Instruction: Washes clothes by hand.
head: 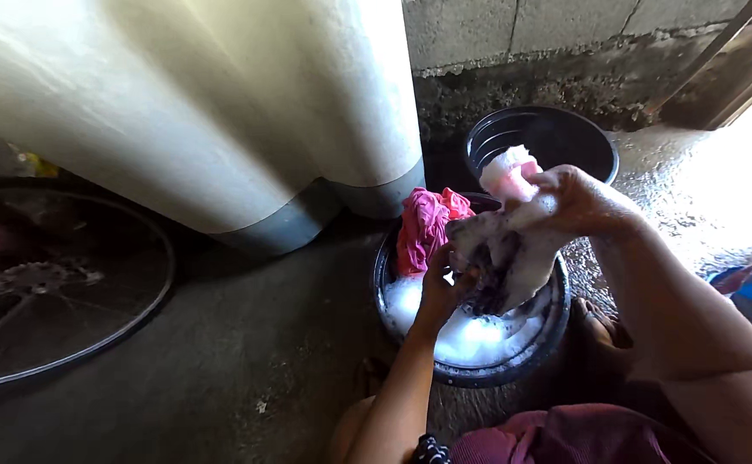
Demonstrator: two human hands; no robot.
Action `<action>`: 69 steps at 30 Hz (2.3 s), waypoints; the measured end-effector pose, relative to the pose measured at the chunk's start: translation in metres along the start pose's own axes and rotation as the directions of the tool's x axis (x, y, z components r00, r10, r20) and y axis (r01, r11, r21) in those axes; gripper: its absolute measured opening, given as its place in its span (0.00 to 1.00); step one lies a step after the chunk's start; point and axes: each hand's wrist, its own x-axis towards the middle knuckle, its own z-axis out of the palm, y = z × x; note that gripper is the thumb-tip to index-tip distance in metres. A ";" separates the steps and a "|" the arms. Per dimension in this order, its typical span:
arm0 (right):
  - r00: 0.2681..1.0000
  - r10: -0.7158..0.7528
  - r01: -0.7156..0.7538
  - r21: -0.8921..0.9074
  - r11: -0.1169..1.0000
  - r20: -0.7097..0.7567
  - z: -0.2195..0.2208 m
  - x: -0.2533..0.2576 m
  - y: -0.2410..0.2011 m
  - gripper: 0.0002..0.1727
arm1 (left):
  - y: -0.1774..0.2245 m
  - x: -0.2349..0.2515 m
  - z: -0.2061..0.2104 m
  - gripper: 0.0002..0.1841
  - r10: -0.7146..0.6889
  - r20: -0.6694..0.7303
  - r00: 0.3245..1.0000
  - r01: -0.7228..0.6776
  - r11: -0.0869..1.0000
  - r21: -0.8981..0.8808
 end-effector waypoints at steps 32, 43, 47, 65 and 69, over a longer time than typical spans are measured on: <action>0.359 0.911 -0.927 -0.197 0.321 -0.206 0.148 -0.063 0.246 0.25 | -0.128 -0.065 -0.075 0.27 -0.624 -0.638 0.451 0.658 0.715 -0.235; 0.500 0.846 -0.797 -0.284 0.533 0.184 0.244 -0.049 0.234 0.24 | -0.160 -0.053 -0.072 0.23 -0.487 -0.776 0.401 0.858 0.495 0.133; 0.320 0.924 -0.931 -0.252 0.265 -0.209 0.164 -0.081 0.277 0.24 | -0.160 -0.052 -0.070 0.22 -0.484 -0.790 0.376 0.863 0.494 0.108; 0.397 0.902 -0.897 -0.278 0.343 -0.167 0.174 -0.033 0.263 0.24 | -0.159 -0.045 -0.075 0.24 -0.485 -0.780 0.395 0.856 0.502 0.121; 0.654 0.684 -0.656 -0.209 0.725 0.322 0.273 0.019 0.176 0.22 | -0.167 -0.051 -0.076 0.22 -0.477 -0.751 0.457 0.827 0.539 0.161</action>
